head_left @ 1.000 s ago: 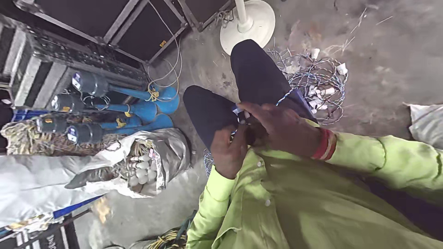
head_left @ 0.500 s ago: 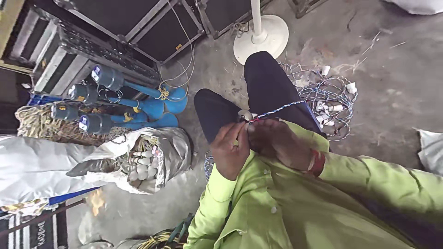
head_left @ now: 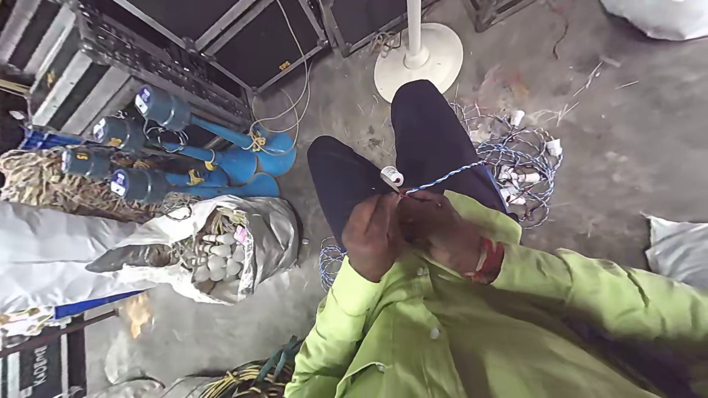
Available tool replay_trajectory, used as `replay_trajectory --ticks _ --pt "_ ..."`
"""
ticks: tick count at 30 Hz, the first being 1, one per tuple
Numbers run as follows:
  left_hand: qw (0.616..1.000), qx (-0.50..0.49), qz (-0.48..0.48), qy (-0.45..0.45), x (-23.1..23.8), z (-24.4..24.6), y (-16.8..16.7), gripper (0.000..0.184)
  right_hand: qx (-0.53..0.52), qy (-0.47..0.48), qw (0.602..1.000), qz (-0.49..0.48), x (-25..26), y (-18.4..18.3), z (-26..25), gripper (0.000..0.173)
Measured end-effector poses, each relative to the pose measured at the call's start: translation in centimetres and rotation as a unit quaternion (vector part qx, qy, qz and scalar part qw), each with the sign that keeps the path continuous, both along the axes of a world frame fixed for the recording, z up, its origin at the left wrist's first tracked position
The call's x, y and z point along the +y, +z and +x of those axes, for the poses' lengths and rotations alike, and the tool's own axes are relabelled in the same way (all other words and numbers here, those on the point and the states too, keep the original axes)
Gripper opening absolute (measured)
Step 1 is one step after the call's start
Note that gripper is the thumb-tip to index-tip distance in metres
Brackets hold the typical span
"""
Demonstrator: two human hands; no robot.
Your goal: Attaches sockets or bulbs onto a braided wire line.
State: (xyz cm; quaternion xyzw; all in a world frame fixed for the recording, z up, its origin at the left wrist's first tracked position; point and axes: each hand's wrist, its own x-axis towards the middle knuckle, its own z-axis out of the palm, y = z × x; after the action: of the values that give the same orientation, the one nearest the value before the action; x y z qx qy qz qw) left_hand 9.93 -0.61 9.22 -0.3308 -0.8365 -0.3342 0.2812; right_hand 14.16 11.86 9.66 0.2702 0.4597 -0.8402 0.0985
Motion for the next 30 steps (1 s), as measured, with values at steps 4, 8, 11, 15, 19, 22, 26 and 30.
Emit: replay_trajectory --ticks 4,8,11,15,19,22,26,30 --pt "1.000 0.010 0.009 -0.008 -0.3 -0.1 0.2 0.012 0.009 0.023 0.999 -0.033 -0.4 0.0 0.3 0.017" --pt "1.000 0.010 0.008 -0.013 -0.2 0.1 0.2 0.012 0.009 0.024 1.000 -0.012 -0.3 0.6 0.2 0.014" --pt "1.000 -0.003 0.005 -0.016 -0.1 0.0 0.0 0.011 0.058 -0.019 0.998 -0.007 -0.6 0.1 0.2 0.025" --pt "0.999 -0.050 -0.010 0.001 0.1 0.2 0.2 0.013 0.096 -0.074 0.992 -0.036 -0.9 -1.2 0.0 0.035" --pt "0.994 -0.105 -0.019 0.005 -0.1 0.2 0.2 0.014 0.135 -0.090 0.986 -0.046 -0.7 -2.2 -0.1 0.042" --pt "0.993 -0.115 -0.020 0.003 -0.1 0.1 0.3 0.015 0.118 -0.085 0.989 -0.016 -0.5 -2.3 -0.1 0.031" --pt "0.995 -0.096 -0.028 0.020 -0.1 0.0 -0.2 0.014 0.082 -0.068 0.994 0.014 -0.5 -1.8 0.2 0.018" --pt "0.995 -0.102 -0.016 0.003 -0.2 -0.1 -0.5 0.013 0.094 -0.042 0.992 0.076 -0.1 -1.8 0.3 0.021"
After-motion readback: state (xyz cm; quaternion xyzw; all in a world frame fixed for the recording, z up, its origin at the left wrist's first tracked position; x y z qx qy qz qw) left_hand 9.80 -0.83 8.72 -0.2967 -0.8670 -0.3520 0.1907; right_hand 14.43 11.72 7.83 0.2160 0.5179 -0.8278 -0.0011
